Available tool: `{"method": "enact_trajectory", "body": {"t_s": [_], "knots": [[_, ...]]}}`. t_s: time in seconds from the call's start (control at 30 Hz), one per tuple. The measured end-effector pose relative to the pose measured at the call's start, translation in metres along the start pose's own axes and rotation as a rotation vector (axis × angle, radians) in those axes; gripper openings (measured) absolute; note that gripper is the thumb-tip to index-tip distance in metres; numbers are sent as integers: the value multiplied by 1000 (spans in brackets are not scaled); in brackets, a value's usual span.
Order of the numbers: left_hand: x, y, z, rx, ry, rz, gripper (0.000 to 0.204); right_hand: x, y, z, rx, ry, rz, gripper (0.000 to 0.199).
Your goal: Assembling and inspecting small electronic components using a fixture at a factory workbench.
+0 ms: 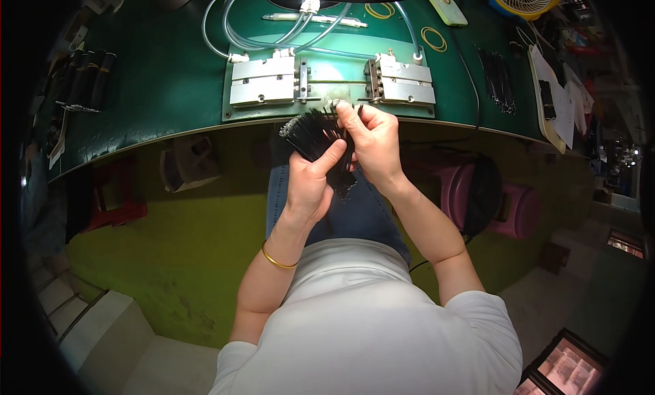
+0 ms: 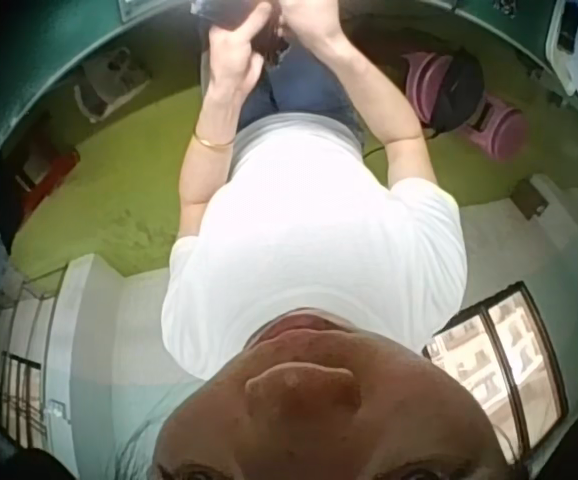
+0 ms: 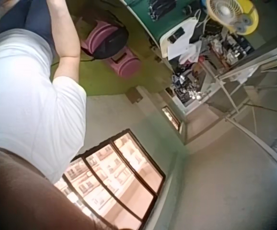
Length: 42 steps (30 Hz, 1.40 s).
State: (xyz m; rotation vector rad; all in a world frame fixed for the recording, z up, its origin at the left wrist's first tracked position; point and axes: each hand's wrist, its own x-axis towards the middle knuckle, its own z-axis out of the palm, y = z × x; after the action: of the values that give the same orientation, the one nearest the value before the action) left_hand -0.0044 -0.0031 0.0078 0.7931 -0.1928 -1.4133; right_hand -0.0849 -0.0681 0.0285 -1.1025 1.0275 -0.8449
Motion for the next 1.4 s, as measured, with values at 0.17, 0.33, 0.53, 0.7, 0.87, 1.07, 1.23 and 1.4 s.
{"method": "enact_trajectory", "body": {"t_s": [0.17,0.33,0.53,0.7,0.87,1.07,1.23,1.4], "knots": [[-2,1,-4,-22,-55,4,9,-5,-1,3,-29,-31,-73,23],[-4,1,-4,-31,-33,-30,8,-6,-1,4,-1,-9,-37,22],[-2,1,-2,-68,-23,-34,10,-2,0,3,-23,1,7,22],[0,0,-2,-71,-31,-32,11,-1,-1,3,7,-2,29,22],[0,-2,-4,-41,-45,-30,10,0,0,2,17,2,32,23],[-1,-4,-4,-61,-57,-14,11,-2,0,0,47,-30,4,23],[-3,-1,-4,-84,-48,-7,10,-6,-5,4,2,-42,-28,24],[-4,-2,-6,-99,-42,-36,10,-6,-4,4,-1,-25,-15,23]]}}
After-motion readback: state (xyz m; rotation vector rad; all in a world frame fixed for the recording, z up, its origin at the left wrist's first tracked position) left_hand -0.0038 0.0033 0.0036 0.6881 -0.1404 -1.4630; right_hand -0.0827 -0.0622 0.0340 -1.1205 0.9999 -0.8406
